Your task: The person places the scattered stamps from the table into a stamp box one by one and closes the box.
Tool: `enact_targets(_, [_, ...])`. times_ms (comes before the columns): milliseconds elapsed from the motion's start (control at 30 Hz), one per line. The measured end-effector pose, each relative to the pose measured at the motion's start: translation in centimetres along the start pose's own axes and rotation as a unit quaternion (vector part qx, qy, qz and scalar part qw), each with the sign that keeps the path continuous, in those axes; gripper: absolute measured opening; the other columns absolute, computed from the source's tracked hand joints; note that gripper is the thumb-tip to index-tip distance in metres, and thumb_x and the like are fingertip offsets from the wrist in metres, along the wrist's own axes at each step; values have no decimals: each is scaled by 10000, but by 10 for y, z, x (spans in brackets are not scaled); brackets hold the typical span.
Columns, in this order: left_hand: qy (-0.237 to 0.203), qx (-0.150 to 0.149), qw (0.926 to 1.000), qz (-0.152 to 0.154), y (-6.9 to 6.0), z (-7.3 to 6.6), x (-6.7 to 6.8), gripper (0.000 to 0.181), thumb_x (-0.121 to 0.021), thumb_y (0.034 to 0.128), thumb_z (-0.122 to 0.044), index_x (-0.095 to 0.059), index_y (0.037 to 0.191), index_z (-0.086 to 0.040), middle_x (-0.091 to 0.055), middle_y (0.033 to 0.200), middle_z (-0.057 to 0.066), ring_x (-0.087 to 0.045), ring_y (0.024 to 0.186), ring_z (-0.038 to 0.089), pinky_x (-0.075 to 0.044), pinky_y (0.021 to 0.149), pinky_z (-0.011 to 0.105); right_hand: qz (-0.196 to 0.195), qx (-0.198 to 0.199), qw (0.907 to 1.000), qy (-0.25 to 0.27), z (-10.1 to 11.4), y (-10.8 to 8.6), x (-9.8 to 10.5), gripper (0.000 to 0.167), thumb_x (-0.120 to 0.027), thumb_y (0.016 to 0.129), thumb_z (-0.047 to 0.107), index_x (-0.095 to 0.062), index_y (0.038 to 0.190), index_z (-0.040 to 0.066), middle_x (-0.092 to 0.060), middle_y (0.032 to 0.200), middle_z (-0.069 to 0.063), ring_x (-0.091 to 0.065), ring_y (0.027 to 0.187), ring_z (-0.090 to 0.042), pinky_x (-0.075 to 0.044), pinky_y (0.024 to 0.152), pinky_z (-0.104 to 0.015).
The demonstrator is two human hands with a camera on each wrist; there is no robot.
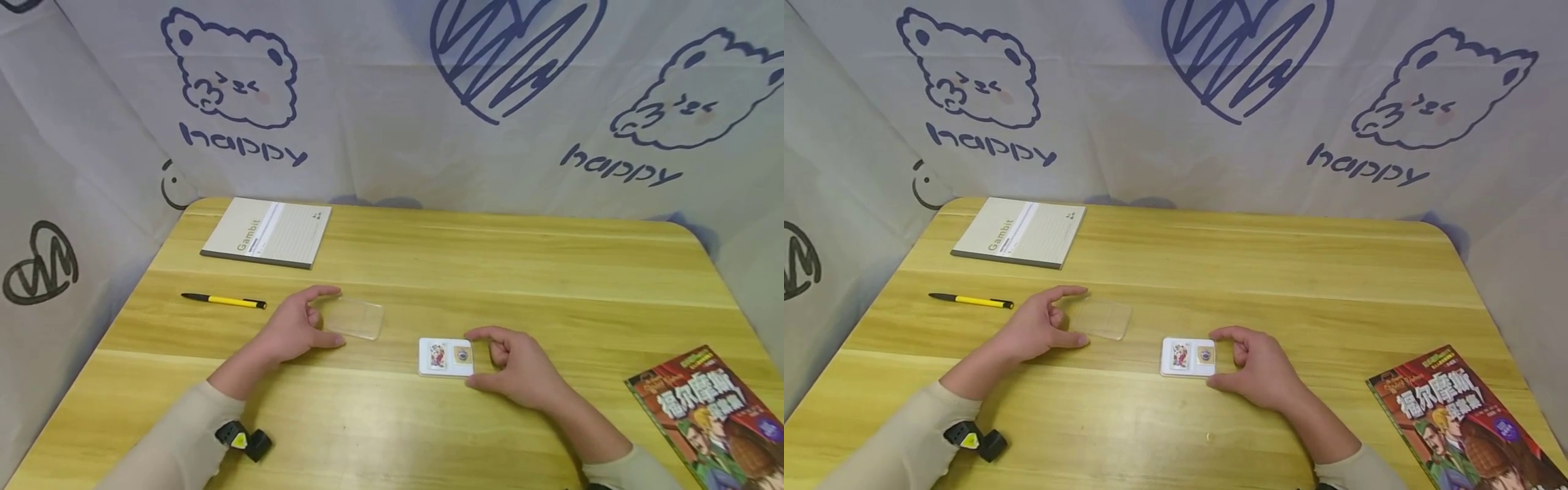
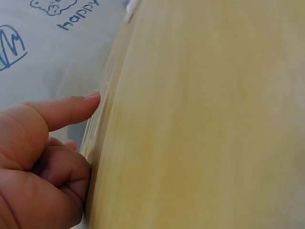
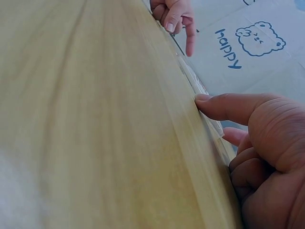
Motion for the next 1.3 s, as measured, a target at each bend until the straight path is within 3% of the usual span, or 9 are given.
enact_targets(267, [-25, 300, 9995, 131, 5, 4, 1, 777, -890, 725, -32, -527, 1410, -90, -323, 600, -25, -311, 522, 139, -314, 487, 255, 30, -14, 10000, -6, -1, 1, 0, 613, -939, 670, 185, -675, 1222, 145, -272, 598, 92, -296, 554, -65, -426, 762, -335])
enact_targets(533, [-207, 268, 9992, 232, 4, 4, 1, 704, -882, 725, -13, -555, 1349, -33, -267, 605, -24, -261, 526, 140, -282, 488, 255, 85, -4, 9999, 53, 1, 0, 0, 597, -933, 686, 167, -674, 1223, 139, -249, 593, 87, -267, 552, -71, -423, 767, -321])
enact_targets(733, [-107, 270, 9994, 179, 4, 4, -1, 692, -916, 699, -72, -578, 1302, -52, -292, 620, -19, -282, 540, 144, -297, 509, 265, 93, 21, 9999, 97, 1, 0, 0, 594, -933, 689, 177, -676, 1222, 122, -251, 595, 83, -267, 551, -74, -418, 751, -312])
enact_targets(1033, [-282, -71, 9994, -174, 0, 5, -5, 663, -926, 692, -105, -598, 1266, -56, -312, 604, -10, -297, 522, 139, -284, 470, 254, 138, 56, 9998, 139, 2, 1, 1, 596, -932, 697, 192, -674, 1228, 105, -252, 600, 79, -261, 549, -82, -407, 739, -309])
enact_targets(1300, [-799, -195, 9960, -356, -8, -2, -23, 682, -935, 672, -91, -586, 1255, -34, -309, 590, -5, -301, 520, 133, -286, 463, 247, 85, 24, 9999, 88, 0, 1, 0, 598, -937, 687, 189, -679, 1223, 121, -252, 595, 90, -260, 549, -69, -412, 741, -304])
Point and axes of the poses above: each hand's wrist, its own y-axis towards the middle knuckle, its own x-axis out of the back of the hand, z = x × y, the point moved 3 cm from there along y, towards the middle knuckle
